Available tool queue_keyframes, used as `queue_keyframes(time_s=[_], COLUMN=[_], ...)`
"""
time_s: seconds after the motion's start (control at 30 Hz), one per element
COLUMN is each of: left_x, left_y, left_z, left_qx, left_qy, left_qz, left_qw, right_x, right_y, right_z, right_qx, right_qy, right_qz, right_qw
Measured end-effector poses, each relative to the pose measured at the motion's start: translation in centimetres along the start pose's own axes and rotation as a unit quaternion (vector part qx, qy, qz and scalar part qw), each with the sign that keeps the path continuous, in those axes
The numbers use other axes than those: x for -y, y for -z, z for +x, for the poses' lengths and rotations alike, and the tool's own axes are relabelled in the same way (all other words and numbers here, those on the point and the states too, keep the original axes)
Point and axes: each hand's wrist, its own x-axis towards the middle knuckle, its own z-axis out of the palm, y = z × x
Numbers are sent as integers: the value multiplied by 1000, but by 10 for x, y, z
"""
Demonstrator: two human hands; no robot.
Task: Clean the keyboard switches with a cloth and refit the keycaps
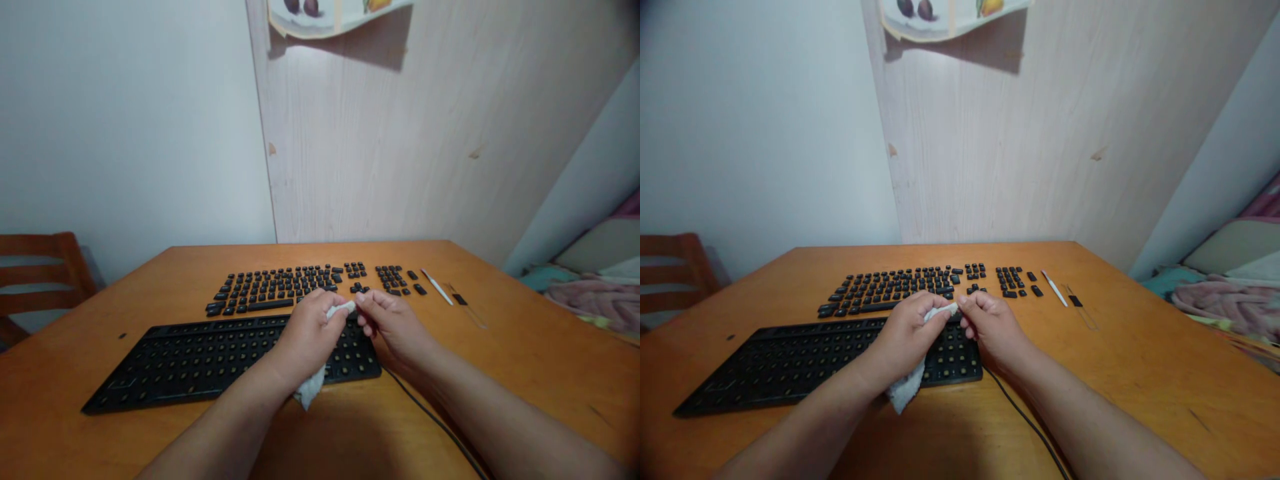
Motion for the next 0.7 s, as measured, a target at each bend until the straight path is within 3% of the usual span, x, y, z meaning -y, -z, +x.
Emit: queue_keyframes(time_s=[0.1,0.2,0.37,0.47,0.7], left_x=[5,13,26,29,35], left_y=[8,17,25,26,28], left_z=[3,6,7,7,9], left_qx=[4,27,93,126,179], left_qy=[3,17,1,-2,-15], left_qz=[13,45,93,84,116], left_qw=[1000,998,991,988,977], right_x=[3,-4,-21,-23,-30], right_y=[9,20,29,30,33], right_z=[7,16,21,22,28], right_qx=[-39,-72,-32,-8,20], right_qy=[16,46,37,11,7], right_qz=[-84,-224,-386,-418,-405], right_qw=[996,971,921,908,914])
